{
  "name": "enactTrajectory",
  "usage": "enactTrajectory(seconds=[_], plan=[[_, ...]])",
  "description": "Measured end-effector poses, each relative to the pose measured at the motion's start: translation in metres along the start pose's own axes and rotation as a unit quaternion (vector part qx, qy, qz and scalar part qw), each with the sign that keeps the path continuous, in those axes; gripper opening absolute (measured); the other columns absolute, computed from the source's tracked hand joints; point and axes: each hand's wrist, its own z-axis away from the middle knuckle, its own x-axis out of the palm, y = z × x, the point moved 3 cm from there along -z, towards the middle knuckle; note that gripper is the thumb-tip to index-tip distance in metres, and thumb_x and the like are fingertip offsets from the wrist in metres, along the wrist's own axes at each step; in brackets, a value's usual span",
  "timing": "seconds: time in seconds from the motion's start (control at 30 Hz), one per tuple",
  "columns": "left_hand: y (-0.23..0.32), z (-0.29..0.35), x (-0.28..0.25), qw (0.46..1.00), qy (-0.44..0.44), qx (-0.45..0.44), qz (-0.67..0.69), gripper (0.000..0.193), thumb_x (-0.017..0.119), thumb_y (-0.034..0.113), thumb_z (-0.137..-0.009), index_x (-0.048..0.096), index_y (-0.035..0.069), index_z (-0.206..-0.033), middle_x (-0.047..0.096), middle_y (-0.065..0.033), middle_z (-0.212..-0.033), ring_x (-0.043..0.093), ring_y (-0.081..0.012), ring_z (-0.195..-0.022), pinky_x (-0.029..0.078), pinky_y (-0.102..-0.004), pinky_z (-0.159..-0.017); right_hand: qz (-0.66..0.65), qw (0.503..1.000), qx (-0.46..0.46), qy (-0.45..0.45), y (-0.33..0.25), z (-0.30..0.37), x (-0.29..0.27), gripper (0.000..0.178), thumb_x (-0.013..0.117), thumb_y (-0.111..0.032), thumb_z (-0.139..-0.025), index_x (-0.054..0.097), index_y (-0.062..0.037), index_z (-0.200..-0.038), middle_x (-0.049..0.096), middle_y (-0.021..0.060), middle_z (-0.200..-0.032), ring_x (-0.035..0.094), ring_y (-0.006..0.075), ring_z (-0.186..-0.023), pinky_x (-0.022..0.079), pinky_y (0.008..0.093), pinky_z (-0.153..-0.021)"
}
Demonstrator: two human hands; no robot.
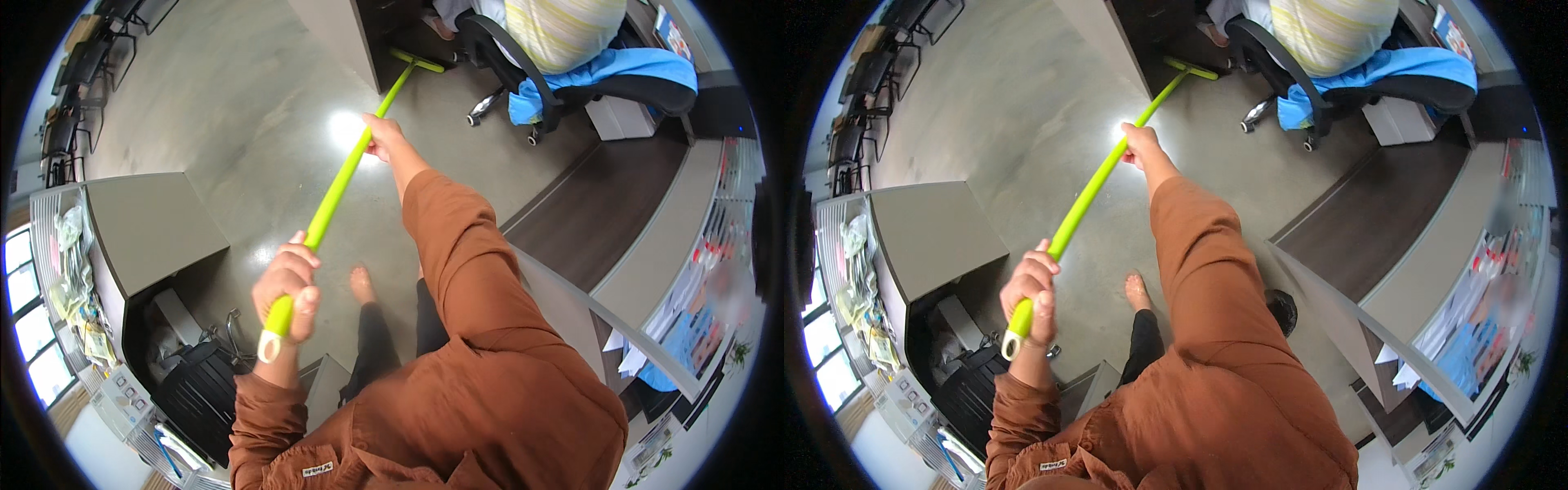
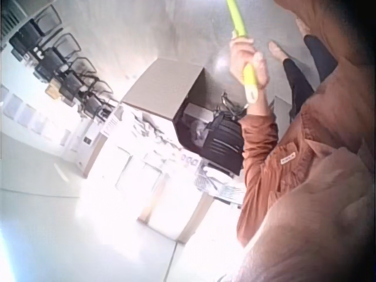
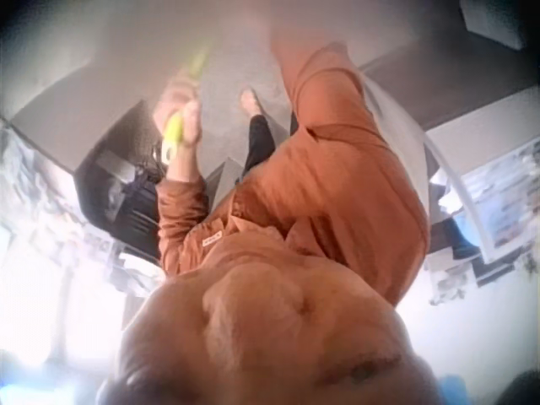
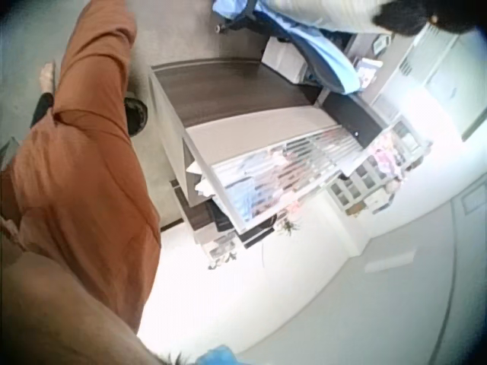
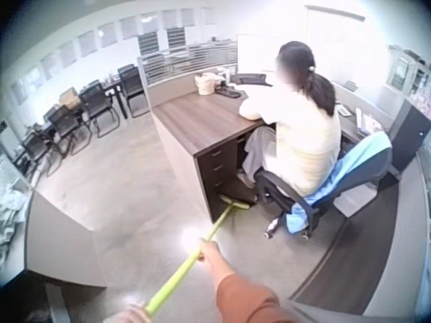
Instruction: The person sweeps the floor of an office using a green broom. They move around desks and chairs, sweeping debris into a pile and then into a dustpan. The person also moves a chair and a plastic container to access the floor underneath.
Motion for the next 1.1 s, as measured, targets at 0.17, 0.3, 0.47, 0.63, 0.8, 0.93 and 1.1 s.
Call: enactTrajectory(seconds=[0.17,0.3,0.47,0.63,0.8,0.93,1.1], plan=[[0.049,0.022,-0.011,0.995,0.067,-0.055,-0.051,0.033,0.062,0.019,-0.081,0.04,0.012,-0.057,0.042,-0.0006,-0.058,0.049,-0.0189,-0.066,0.038,-0.0505,-0.094,-0.029,0.998,0.045,-0.036,0.045,0.041,0.018,0.026,0.056,-0.028,-0.085,0.049,-0.0039,-0.091,0.053,0.01,-0.073,0.048,0.0195,-0.049,0.042,0.0341,-0.043],[0.103,0.034,-0.033,0.993,0.086,-0.041,0.069,0.038,0.06,0.03,-0.083,0.038,0.017,-0.056,0.039,0.003,-0.056,0.045,-0.016,-0.061,0.038,-0.0418,-0.089,-0.037,0.997,0.057,-0.04,0.058,0.114,0.027,0.027,0.058,-0.022,-0.082,0.047,-0.0017,-0.096,0.053,0.0122,-0.076,0.049,0.0204,-0.048,0.041,0.0357,-0.037],[0.035,0.034,0.003,0.993,0.064,-0.059,0.081,0.035,0.064,0.027,-0.08,0.041,0.013,-0.058,0.044,0.001,-0.06,0.05,-0.0193,-0.068,0.039,-0.048,-0.093,-0.053,0.998,-0.007,0.035,0.033,0.061,-0.056,0.021,0.055,-0.02,-0.084,0.049,-0.0008,-0.091,0.054,0.0097,-0.075,0.053,0.0216,-0.051,0.044,0.0351,-0.044],[0.02,0.057,0.021,0.996,-0.016,-0.081,0.04,0.032,0.064,0.022,-0.079,0.043,0.012,-0.057,0.048,-0.0001,-0.06,0.053,-0.0202,-0.069,0.037,-0.0494,-0.096,0.031,0.997,0.062,0.018,0.039,0.062,-0.077,0.018,0.055,-0.022,-0.085,0.048,-0.0071,-0.093,0.052,0.0059,-0.073,0.051,0.0192,-0.059,0.044,0.039,-0.052],[0.091,0.074,-0.051,0.992,0.051,-0.11,0.034,0.035,0.065,0.028,-0.075,0.044,0.011,-0.053,0.046,-0.0007,-0.055,0.053,-0.0193,-0.06,0.042,-0.0445,-0.088,0.034,0.992,0.123,-0.023,0.105,0.123,0.0,0.025,0.06,-0.024,-0.082,0.047,-0.0077,-0.096,0.052,0.0076,-0.074,0.051,0.0205,-0.054,0.04,0.0361,-0.044],[0.161,0.087,-0.107,0.998,0.036,-0.032,0.028,0.039,0.068,0.033,-0.075,0.041,0.017,-0.052,0.041,0.0048,-0.05,0.045,-0.013,-0.051,0.043,-0.0338,-0.07,-0.055,0.981,0.147,-0.117,0.15,0.205,0.079,0.023,0.059,-0.026,-0.082,0.048,-0.0054,-0.084,0.05,0.0077,-0.068,0.047,0.018,-0.047,0.041,0.0331,-0.039],[0.193,0.099,-0.153,0.976,-0.076,0.089,0.185,0.046,0.07,0.044,-0.076,0.044,0.02,-0.047,0.04,0.0097,-0.042,0.045,-0.0055,-0.046,0.043,-0.0212,-0.057,-0.138,0.982,0.109,-0.069,0.158,0.286,0.098,0.024,0.06,-0.027,-0.082,0.048,-0.0064,-0.081,0.049,0.0062,-0.069,0.048,0.0178,-0.052,0.042,0.0325,-0.046]])
